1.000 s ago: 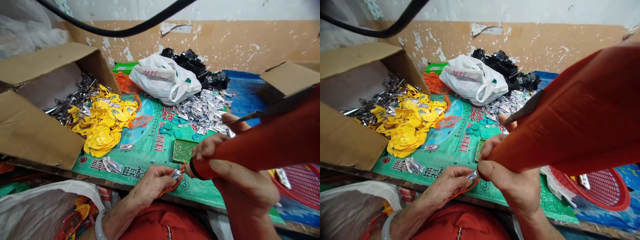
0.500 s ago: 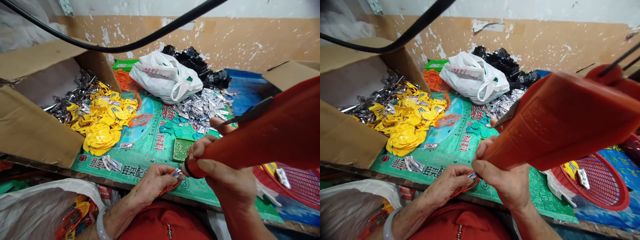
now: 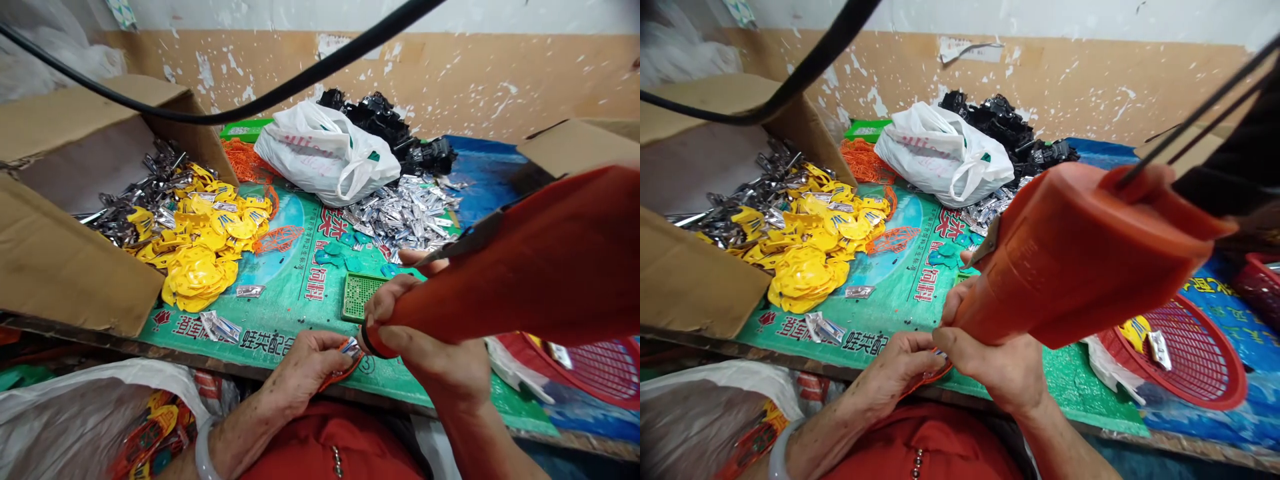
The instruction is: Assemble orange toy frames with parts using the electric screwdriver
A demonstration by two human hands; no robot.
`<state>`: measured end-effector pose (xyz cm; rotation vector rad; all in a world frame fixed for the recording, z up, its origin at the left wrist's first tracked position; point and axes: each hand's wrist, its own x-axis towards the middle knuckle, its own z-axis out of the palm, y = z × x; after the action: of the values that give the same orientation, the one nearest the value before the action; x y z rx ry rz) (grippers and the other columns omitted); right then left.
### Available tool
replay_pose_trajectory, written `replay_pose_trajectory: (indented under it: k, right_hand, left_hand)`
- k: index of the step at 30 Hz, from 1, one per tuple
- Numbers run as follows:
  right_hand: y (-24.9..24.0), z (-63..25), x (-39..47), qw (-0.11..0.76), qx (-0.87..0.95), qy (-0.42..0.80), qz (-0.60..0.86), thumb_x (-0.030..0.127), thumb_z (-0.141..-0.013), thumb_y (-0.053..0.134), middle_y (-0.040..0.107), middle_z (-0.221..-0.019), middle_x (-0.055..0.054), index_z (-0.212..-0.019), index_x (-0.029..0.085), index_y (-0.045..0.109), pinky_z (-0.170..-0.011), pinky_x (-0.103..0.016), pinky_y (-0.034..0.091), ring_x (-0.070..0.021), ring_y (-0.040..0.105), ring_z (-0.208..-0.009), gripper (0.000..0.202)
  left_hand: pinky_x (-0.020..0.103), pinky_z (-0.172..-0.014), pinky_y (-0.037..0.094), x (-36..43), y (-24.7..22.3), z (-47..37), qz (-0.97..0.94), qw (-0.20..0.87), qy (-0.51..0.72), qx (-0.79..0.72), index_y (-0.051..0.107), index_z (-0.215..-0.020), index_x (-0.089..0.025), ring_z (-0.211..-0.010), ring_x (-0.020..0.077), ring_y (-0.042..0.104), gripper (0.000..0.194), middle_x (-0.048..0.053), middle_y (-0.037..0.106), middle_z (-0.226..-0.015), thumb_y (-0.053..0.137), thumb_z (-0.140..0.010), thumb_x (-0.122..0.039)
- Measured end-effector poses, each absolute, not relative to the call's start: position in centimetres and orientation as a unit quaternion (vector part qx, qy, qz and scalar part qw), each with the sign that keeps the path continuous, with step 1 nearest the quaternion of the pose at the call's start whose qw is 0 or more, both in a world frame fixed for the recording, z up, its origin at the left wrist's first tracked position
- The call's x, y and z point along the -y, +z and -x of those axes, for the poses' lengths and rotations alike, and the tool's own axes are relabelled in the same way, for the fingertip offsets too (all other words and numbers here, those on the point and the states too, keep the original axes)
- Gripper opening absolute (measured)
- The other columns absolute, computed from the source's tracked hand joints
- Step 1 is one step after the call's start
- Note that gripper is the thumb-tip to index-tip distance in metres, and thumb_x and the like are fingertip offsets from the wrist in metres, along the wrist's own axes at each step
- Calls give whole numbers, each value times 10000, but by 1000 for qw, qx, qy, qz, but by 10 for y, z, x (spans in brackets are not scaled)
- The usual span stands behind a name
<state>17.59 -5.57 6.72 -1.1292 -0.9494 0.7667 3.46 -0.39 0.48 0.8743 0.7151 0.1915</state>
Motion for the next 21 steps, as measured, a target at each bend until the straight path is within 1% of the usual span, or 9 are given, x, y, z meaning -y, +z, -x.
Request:
replay_pose_trajectory:
  k: [3, 6, 9, 11, 12, 15, 16, 18, 21]
  right_hand:
    - [69, -177, 55, 652, 454, 329, 510, 133, -639, 689, 579, -636, 15, -612, 222, 547, -671, -380, 527, -165, 568, -623, 170]
    - [74, -178, 52, 621, 481, 312, 535, 116, -591, 683, 594, -624, 33, -606, 231, 532, -794, -424, 510, -162, 570, -602, 191]
    - [78, -178, 49, 606, 497, 298, 545, 164, -573, 712, 595, -606, 40, -608, 238, 536, -876, -456, 479, -166, 563, -597, 193]
    - [77, -177, 49, 607, 496, 311, 537, 201, -583, 739, 597, -611, 36, -648, 241, 566, -836, -445, 494, -169, 563, -603, 189]
    - [76, -177, 50, 620, 484, 323, 527, 206, -587, 751, 599, -618, 37, -717, 250, 593, -785, -428, 509, -169, 566, -604, 209]
    - [74, -179, 52, 700, 418, 359, 454, 189, -608, 761, 607, -659, 48, -1037, 315, 580, -618, -359, 516, -162, 573, -592, 483]
    - [74, -182, 53, 727, 395, 359, 431, 175, -617, 754, 610, -669, 51, -1090, 330, 557, -594, -344, 512, -159, 576, -590, 535]
    - [75, -191, 54, 762, 371, 331, 415, 141, -626, 729, 620, -676, 48, -1075, 320, 570, -579, -331, 513, -154, 585, -587, 509]
    - [75, -210, 52, 783, 352, 240, 452, 91, -592, 708, 624, -649, 46, -915, 266, 628, -547, -314, 508, -149, 589, -559, 376]
  left_hand:
    - [278, -540, 159, 5, 3, -36, -393, 842, 99, -356, 637, -632, -123, -528, 81, 288, 101, -42, 431, -537, 648, -588, -213]
    - [273, -535, 167, 6, 1, -38, -383, 843, 107, -363, 642, -606, -119, -514, 76, 299, 79, -41, 455, -522, 644, -566, -188]
    - [271, -528, 171, 6, -1, -38, -383, 842, 113, -364, 639, -594, -120, -505, 72, 301, 69, -43, 457, -511, 643, -565, -182]
    - [269, -516, 168, 4, -1, -37, -386, 838, 109, -369, 641, -598, -121, -495, 70, 300, 74, -46, 453, -502, 646, -557, -183]
    - [267, -511, 168, 3, 0, -37, -388, 837, 106, -372, 649, -607, -120, -491, 69, 302, 87, -45, 457, -502, 651, -553, -188]
    - [250, -519, 218, 1, 5, -36, -397, 824, 97, -393, 690, -668, -112, -513, 75, 374, 156, -22, 529, -552, 680, -543, -206]
    - [244, -535, 249, 1, 7, -36, -398, 818, 96, -403, 701, -685, -111, -536, 83, 412, 176, -10, 562, -583, 688, -538, -206]
    - [239, -564, 289, 1, 11, -35, -403, 808, 92, -420, 709, -695, -114, -576, 96, 465, 185, 4, 602, -622, 692, -534, -203]
    - [228, -540, 274, 1, 15, -32, -417, 795, 81, -433, 691, -670, -124, -552, 86, 448, 154, -16, 583, -588, 685, -543, -211]
